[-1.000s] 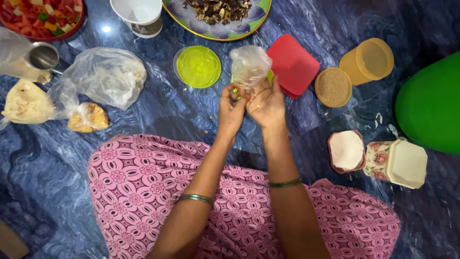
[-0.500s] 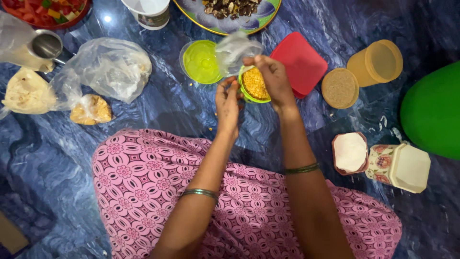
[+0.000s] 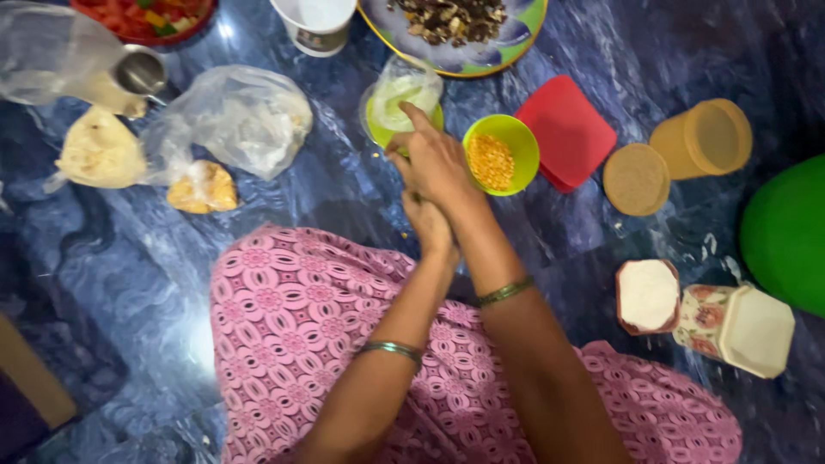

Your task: The person sits on the floor and transfers yellow split peas from a green bowl into a plastic bag, then handles a white dough-like mass, and finally transfers chopped vegetables from a red bowl into a white bowl.

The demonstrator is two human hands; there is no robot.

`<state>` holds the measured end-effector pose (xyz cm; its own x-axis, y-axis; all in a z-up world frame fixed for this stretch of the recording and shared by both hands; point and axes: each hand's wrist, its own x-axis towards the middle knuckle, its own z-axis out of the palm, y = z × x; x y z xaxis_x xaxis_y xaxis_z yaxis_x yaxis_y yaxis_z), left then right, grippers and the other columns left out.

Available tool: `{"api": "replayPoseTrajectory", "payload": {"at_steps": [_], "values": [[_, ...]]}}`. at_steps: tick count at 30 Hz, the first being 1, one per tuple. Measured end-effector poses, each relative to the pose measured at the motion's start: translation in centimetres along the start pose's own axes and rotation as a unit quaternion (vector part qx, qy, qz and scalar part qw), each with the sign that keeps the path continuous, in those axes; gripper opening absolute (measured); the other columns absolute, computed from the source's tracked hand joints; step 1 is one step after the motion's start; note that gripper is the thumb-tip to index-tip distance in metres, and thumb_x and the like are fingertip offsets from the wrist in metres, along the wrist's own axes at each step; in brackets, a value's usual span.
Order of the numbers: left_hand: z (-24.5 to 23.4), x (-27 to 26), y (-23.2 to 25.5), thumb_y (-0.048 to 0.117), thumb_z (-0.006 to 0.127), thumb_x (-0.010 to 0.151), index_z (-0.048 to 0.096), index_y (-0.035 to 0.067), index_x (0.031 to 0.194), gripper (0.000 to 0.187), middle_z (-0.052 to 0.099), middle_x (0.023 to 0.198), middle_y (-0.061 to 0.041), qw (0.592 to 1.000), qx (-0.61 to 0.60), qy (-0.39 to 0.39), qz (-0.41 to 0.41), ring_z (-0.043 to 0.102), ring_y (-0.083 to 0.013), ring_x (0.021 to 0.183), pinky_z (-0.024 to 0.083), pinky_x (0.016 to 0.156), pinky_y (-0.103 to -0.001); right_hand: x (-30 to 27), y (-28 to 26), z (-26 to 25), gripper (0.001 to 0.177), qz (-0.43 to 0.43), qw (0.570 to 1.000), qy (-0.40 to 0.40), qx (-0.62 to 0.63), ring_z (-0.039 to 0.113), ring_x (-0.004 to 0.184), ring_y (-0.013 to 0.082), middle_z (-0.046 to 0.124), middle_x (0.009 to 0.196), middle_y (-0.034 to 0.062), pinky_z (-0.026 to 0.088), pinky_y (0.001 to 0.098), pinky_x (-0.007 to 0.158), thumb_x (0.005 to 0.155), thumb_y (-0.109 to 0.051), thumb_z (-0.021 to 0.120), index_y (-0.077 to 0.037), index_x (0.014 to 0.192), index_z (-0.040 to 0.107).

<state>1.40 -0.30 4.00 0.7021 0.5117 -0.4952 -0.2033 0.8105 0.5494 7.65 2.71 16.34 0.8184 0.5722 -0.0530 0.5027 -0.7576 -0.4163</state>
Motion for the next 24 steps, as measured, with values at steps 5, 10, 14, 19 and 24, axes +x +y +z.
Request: {"api": "replayPoseTrajectory", "payload": {"at_steps": [5, 10, 14, 19, 24], "values": [[-0.6, 0.3, -1.4, 0.032, 0.06, 0.105, 0.048, 0.005, 0.12, 0.033, 0.059, 0.114, -0.011, 1.0, 0.008, 0.017, 0.006, 0.06, -0.0207, 0.099, 0.055, 0.084, -0.035, 1.1, 0.2, 1.6, 0.044, 0.013, 0.999, 0.041, -0.025, 0.06, 0.126, 0.0404, 0.053, 0.148, 0.0146, 0.049, 0.0469, 0.104, 0.089, -0.012, 0.072, -0.012, 0.132, 0.068], [0.6, -0.5, -1.6, 0.025, 0.058, 0.099, 0.05, 0.014, 0.129, 0.032, 0.06, 0.117, -0.004, 0.995, -0.087, -0.039, 0.006, 0.062, -0.016, 0.101, 0.054, 0.084, -0.033, 1.1, -0.8, 0.0, 0.03, -0.256, 0.96, 0.106, 0.032, 0.059, 0.134, 0.0357, 0.056, 0.152, 0.0121, 0.047, 0.0454, 0.113, 0.09, -0.007, 0.071, -0.015, 0.119, 0.072], [0.2, 0.2, -2.2, 0.022, 0.054, 0.107, 0.052, 0.005, 0.124, 0.024, 0.061, 0.113, -0.007, 0.999, -0.006, 0.025, 0.039, 0.06, -0.0178, 0.1, 0.053, 0.089, -0.033, 1.3, -1.6, 0.5, 0.025, -0.121, 0.98, 0.112, 0.115, 0.069, 0.119, 0.0236, 0.06, 0.146, 0.0094, 0.055, 0.0389, 0.101, 0.096, -0.007, 0.064, -0.017, 0.117, 0.073], [-1.3, 1.6, -3.7, 0.008, 0.049, 0.1, 0.055, -0.001, 0.117, 0.02, 0.063, 0.108, -0.013, 0.979, 0.15, 0.103, 0.089, 0.061, -0.0231, 0.1, 0.05, 0.093, -0.034, 1.4, 1.5, 2.7, 0.026, -0.083, 0.99, 0.114, -0.006, 0.067, 0.103, 0.0342, 0.068, 0.113, 0.0099, 0.055, 0.0449, 0.084, 0.081, -0.016, 0.077, -0.013, 0.107, 0.075], [-1.4, 0.8, -3.8, 0.009, 0.049, 0.102, 0.049, 0.0, 0.117, 0.018, 0.059, 0.111, -0.014, 0.983, 0.114, 0.114, 0.087, 0.059, -0.0229, 0.103, 0.049, 0.093, -0.034, 0.3, 3.6, 4.6, 0.016, -0.024, 0.997, 0.028, -0.062, 0.07, 0.091, 0.0323, 0.071, 0.098, 0.0071, 0.055, 0.0465, 0.074, 0.081, -0.021, 0.08, -0.015, 0.094, 0.073]]}}
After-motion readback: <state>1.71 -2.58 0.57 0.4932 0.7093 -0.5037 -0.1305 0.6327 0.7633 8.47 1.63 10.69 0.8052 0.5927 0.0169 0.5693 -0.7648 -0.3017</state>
